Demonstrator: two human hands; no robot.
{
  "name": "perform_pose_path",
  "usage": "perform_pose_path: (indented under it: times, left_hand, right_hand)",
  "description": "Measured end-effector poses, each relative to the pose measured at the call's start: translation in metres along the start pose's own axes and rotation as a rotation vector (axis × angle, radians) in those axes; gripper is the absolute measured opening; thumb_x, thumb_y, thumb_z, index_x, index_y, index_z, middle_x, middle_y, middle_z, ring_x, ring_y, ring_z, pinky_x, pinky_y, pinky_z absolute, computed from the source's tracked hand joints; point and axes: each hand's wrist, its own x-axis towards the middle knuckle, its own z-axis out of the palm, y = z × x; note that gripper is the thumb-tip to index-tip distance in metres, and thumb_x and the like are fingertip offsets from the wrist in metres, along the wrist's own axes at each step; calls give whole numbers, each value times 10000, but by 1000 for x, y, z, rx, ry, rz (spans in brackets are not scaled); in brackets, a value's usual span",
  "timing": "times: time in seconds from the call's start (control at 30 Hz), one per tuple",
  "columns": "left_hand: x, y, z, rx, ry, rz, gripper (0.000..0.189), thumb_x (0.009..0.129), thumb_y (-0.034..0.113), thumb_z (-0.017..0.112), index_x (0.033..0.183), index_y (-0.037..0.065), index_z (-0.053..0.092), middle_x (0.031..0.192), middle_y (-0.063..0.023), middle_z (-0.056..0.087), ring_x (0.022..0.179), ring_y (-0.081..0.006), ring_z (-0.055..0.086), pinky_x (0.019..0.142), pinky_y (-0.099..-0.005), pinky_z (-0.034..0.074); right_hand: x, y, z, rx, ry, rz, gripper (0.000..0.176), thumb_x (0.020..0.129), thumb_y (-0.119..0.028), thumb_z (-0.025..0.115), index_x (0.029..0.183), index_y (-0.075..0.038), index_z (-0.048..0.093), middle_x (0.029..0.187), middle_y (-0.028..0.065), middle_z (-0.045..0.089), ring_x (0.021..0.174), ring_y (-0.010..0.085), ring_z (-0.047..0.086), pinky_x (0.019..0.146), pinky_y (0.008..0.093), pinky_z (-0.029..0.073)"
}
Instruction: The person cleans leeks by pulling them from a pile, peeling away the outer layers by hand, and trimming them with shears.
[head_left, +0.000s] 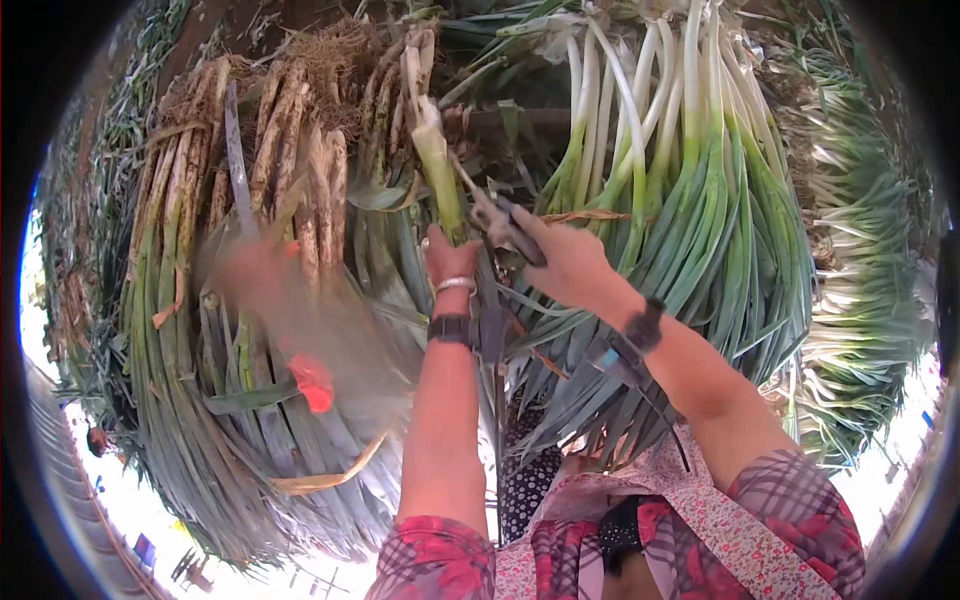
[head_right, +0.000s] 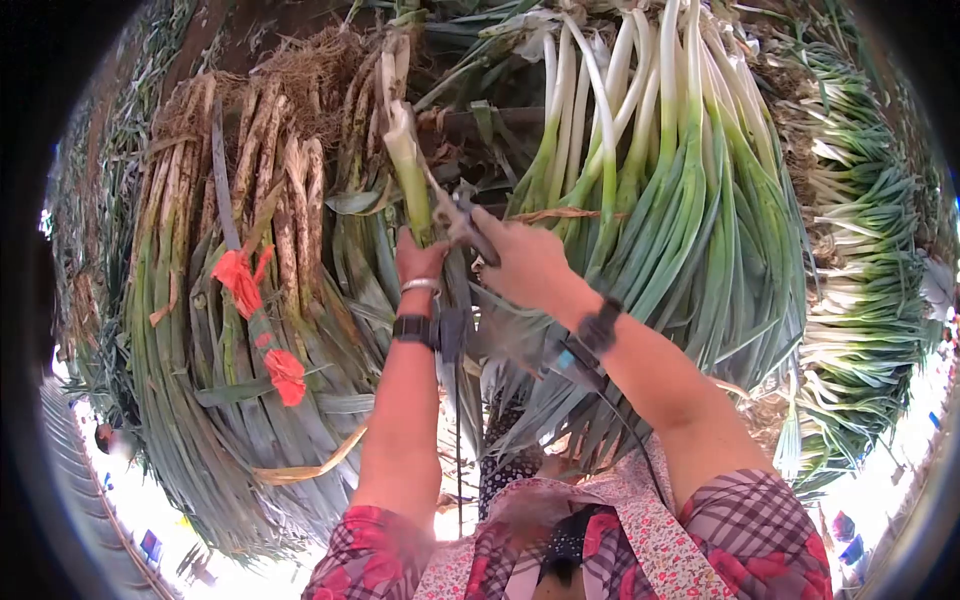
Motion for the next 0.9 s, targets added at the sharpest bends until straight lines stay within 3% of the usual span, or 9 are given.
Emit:
perform_pose_path:
  times: [0.03,0.13,0.27,0.4,0.47,0.5,0.63,0.77,0.9]
  left_hand:
    - [-9,7,-15,-65,-97,-44,574,642,210,738,1119,15,485,1005,-238,607,958,-413,585,828,-431,466]
    - [-32,8,-40,-80,-108,3,588,675,237,722,1160,14,476,1046,-250,603,980,-411,582,834,-434,460]
    - [-64,2,-55,-119,-127,-20,580,703,259,703,1175,10,479,1056,-262,603,992,-410,581,829,-433,458]
    - [-83,-1,-63,-105,-159,-93,510,705,278,707,1077,-15,519,991,-261,620,933,-415,598,781,-442,462]
    - [-87,-10,-63,-141,-201,-93,482,707,273,715,1041,-22,528,916,-229,631,837,-371,618,740,-423,468]
    - [-90,-10,-66,-215,-220,-57,447,719,243,719,1032,-19,537,853,-166,621,773,-268,596,724,-372,467]
    - [-101,-15,-78,-355,-310,-135,385,765,159,686,1082,-2,536,873,-71,586,778,-154,537,717,-296,453]
    - [-108,-21,-84,-540,-389,-172,434,791,135,663,1176,15,502,886,-50,577,774,-128,528,700,-268,448]
    - [-129,-6,-105,-731,-472,-372,532,820,95,623,1303,59,404,881,-36,563,726,-120,545,636,-253,469]
  right_hand:
    - [-12,-9,-7,10,-52,25,664,733,-264,633,1344,-136,406,800,164,599,730,368,597,618,461,461]
    - [-44,-39,-31,15,-261,124,698,723,-257,640,1361,-138,385,827,173,596,764,363,598,645,452,468]
    - [-24,-37,-18,8,-209,115,717,705,-240,642,1366,-138,383,838,172,601,774,354,601,661,441,475]
    - [16,-30,-2,48,15,8,724,664,-202,629,1353,-153,413,809,151,599,763,350,596,674,444,467]
    - [35,-32,-7,40,-12,4,718,666,-200,623,1351,-144,414,821,157,599,794,346,599,688,442,466]
    - [45,-35,-9,-25,-16,-6,697,678,-192,611,1340,-92,420,815,168,635,770,341,621,670,436,486]
    - [74,-34,-6,-65,44,-52,673,686,-199,584,1334,-89,442,803,154,642,757,332,627,663,421,489]
    - [88,-35,-11,-78,20,-29,669,694,-202,583,1337,-89,436,840,148,645,786,324,628,670,418,489]
    - [97,-35,-12,-62,11,-5,707,677,-207,597,1353,-108,418,873,158,638,825,332,616,709,425,482]
